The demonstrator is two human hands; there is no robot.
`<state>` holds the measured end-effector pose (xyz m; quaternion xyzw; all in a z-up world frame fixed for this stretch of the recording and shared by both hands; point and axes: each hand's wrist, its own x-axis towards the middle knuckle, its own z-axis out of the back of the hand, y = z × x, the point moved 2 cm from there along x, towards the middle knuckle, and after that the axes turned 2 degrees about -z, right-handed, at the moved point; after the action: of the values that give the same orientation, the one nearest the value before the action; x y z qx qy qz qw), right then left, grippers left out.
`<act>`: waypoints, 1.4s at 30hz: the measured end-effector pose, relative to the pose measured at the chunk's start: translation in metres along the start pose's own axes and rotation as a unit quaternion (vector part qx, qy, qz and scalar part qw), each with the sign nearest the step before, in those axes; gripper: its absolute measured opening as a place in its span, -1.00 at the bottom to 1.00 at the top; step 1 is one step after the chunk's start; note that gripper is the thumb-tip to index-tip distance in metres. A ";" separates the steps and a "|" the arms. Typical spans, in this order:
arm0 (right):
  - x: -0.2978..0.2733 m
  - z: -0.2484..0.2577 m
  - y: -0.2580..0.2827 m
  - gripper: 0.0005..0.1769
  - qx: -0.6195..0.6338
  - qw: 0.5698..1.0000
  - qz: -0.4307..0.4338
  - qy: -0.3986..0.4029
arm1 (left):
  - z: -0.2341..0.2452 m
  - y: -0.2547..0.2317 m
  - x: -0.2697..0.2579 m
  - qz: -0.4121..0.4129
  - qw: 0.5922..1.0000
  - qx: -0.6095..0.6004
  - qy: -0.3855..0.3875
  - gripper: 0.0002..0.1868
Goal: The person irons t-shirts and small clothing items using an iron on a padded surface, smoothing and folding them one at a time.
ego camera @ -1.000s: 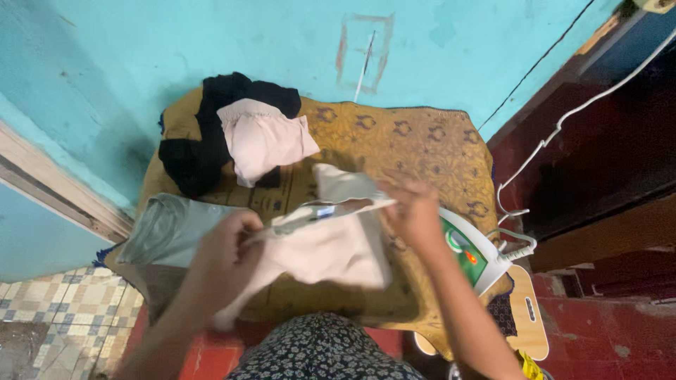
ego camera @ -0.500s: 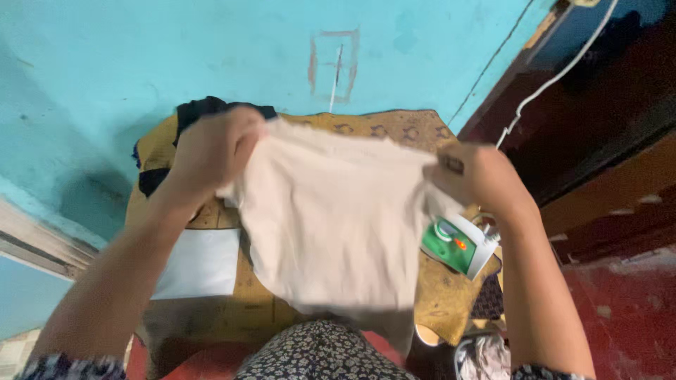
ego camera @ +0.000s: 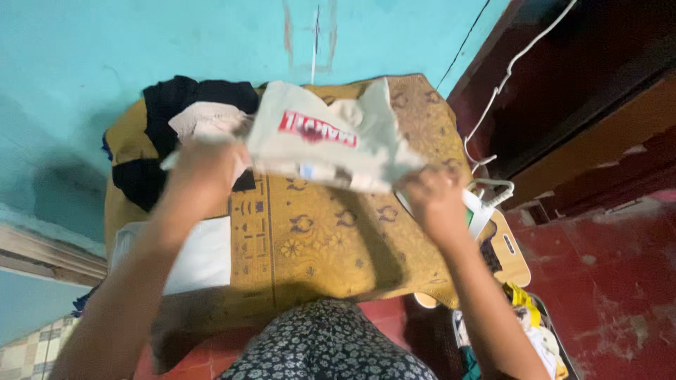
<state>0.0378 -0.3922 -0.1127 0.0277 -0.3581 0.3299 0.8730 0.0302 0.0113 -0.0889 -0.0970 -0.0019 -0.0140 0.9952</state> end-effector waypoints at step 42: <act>-0.123 -0.116 0.008 -0.73 0.370 0.776 -0.356 0.366 | -0.239 -0.173 -0.029 -0.267 0.947 -0.141 -0.111 -0.33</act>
<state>0.0388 -0.4210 -0.2799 0.3516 0.1733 0.0882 0.9157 -0.0035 -0.2033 -0.2901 -0.2335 -0.1364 -0.2681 0.9247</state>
